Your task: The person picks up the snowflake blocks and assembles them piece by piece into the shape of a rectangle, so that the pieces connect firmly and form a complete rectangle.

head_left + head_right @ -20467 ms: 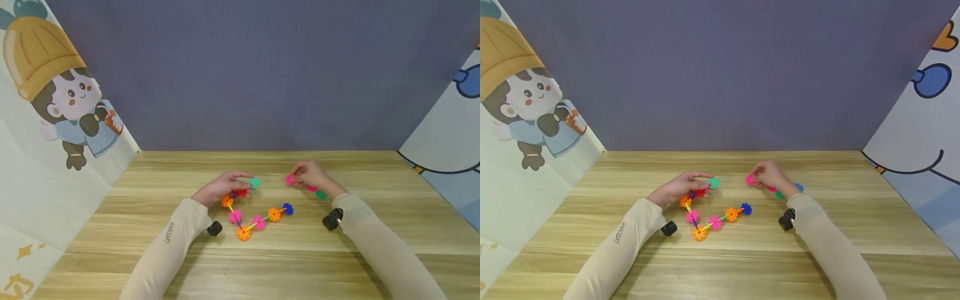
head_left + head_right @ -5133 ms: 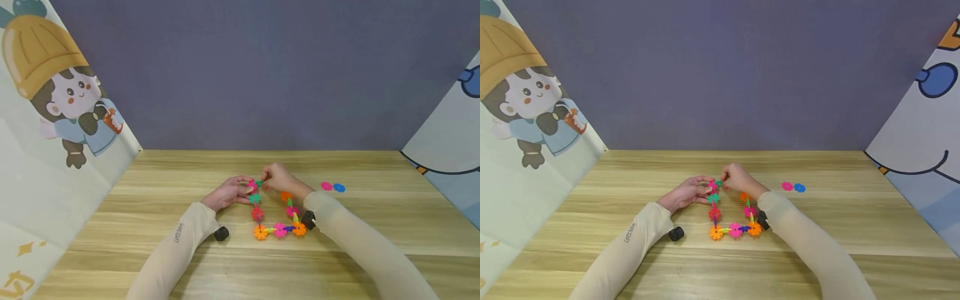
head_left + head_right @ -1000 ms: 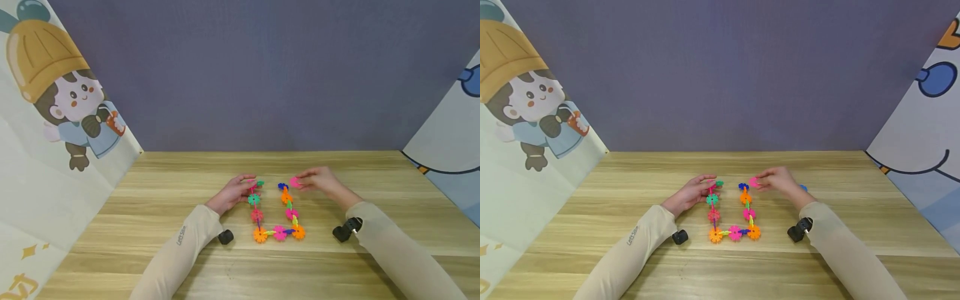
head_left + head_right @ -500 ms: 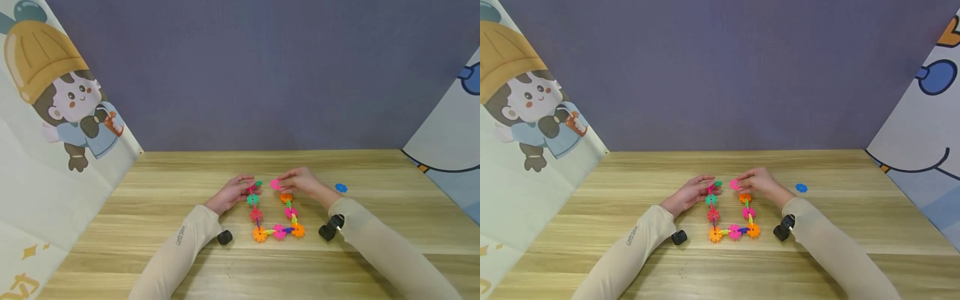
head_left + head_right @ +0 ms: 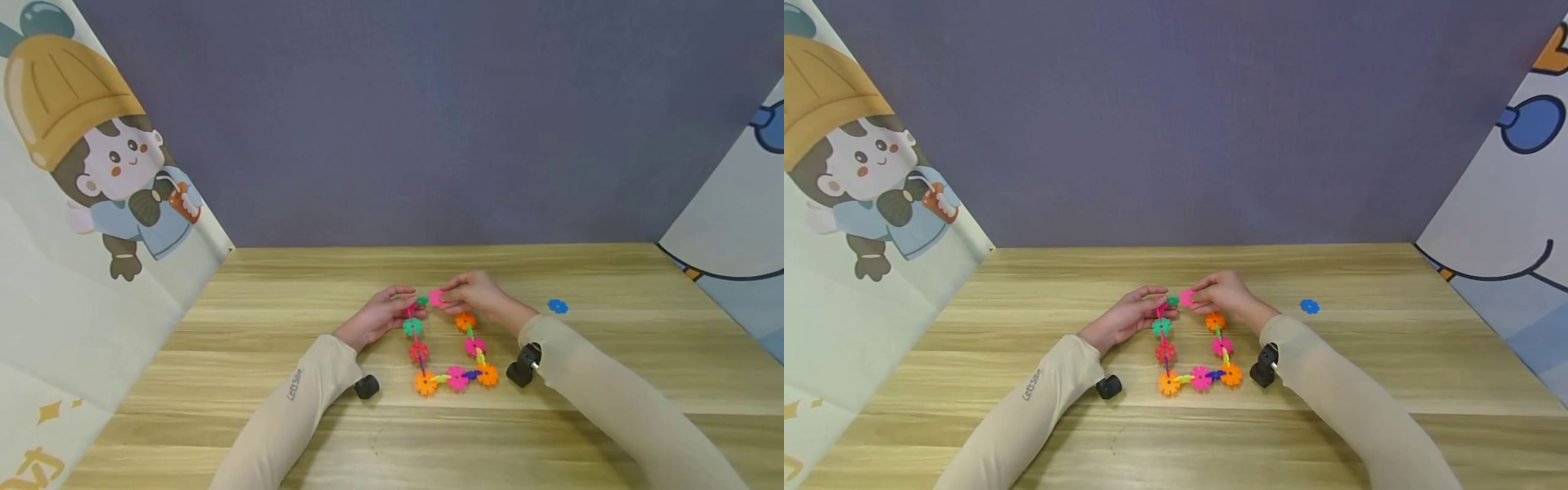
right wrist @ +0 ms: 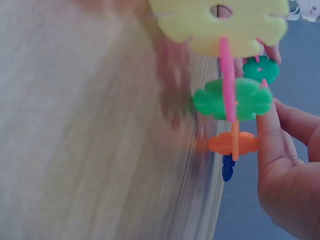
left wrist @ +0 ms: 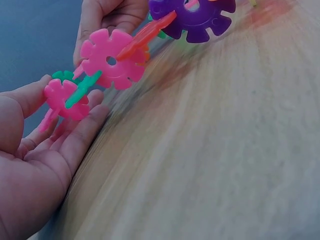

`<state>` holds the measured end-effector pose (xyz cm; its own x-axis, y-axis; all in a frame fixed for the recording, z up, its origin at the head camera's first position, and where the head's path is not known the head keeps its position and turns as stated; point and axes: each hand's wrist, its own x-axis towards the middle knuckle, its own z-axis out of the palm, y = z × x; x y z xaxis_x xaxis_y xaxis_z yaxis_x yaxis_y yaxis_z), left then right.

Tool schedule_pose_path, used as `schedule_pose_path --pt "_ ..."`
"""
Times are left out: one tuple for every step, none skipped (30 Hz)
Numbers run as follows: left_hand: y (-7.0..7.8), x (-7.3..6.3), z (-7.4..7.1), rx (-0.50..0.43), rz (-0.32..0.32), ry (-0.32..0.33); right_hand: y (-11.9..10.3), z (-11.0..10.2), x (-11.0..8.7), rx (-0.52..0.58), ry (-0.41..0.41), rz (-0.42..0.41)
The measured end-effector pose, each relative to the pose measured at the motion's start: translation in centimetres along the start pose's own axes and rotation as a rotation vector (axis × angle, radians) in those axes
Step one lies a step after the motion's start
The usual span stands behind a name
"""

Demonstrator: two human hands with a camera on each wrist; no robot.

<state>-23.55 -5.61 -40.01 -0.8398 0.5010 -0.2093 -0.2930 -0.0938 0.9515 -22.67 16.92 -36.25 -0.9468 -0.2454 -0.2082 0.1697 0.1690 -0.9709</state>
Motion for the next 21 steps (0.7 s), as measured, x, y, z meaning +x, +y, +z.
schedule_pose_path --pt "0.0 0.0 0.0 0.001 0.002 -0.004 0.0 0.1 0.0 0.0 -0.005 0.0" --pt "0.0 0.0 0.0 0.001 0.002 -0.007 -0.1 0.1 0.1 0.002 -0.006 0.002" --pt "0.0 0.1 -0.1 0.003 0.004 -0.007 -0.1 0.2 0.1 0.001 -0.007 0.003" --pt "-0.1 0.1 -0.1 0.005 0.006 -0.008 -0.1 0.3 0.2 -0.001 -0.006 0.006" --pt "-0.1 0.2 -0.1 0.006 0.009 -0.007 -0.2 0.4 0.1 -0.004 -0.006 0.008" --pt "-0.2 0.2 -0.1 0.009 0.013 -0.008 -0.2 0.4 0.2 -0.008 -0.005 0.008" --pt "-0.2 0.3 -0.2 0.009 0.018 -0.007 -0.3 0.4 0.3 -0.009 -0.005 0.007" --pt "-0.2 0.5 -0.2 0.008 0.019 -0.002 -0.4 0.4 0.4 -0.014 -0.003 0.007" --pt "-0.2 0.6 -0.2 0.007 0.021 0.001 -0.5 0.4 0.5 -0.017 -0.002 0.007" --pt "-0.1 0.7 -0.3 0.005 0.023 0.004 -0.5 0.4 0.7 -0.019 0.001 0.007" --pt "-0.1 0.8 -0.3 0.0 0.023 0.009 -0.6 0.4 0.8 -0.022 0.002 0.005" --pt "0.0 0.9 -0.3 -0.005 0.022 0.013 -0.7 0.4 0.9 -0.023 0.002 0.001" --pt "0.1 1.0 -0.2 -0.01 0.02 0.02 -0.7 0.4 1.1 -0.024 0.002 -0.004" --pt "0.2 1.0 -0.2 -0.012 0.018 0.027 -0.8 0.4 1.2 -0.023 0.005 -0.004" --pt "0.2 1.1 -0.2 -0.015 0.019 0.031 -0.8 0.4 1.4 -0.02 0.008 -0.005" --pt "0.2 1.1 -0.2 -0.019 0.017 0.038 -0.8 0.4 1.5 -0.02 0.007 -0.007" --pt "0.3 1.2 -0.2 -0.023 0.013 0.045 -0.8 0.4 1.6 -0.021 0.003 -0.01" --pt "0.3 1.2 -0.2 -0.027 0.01 0.05 -0.8 0.4 1.7 -0.017 0.001 -0.011" --pt "0.3 1.3 -0.2 -0.029 0.008 0.056 -0.8 0.4 1.8 -0.016 0.001 -0.009" --pt "0.3 1.4 -0.2 -0.031 0.006 0.061 -0.8 0.4 1.9 -0.015 0.002 -0.006" --pt "0.3 1.3 -0.2 -0.03 0.008 0.061 -0.8 0.5 1.8 -0.018 0.001 -0.008"
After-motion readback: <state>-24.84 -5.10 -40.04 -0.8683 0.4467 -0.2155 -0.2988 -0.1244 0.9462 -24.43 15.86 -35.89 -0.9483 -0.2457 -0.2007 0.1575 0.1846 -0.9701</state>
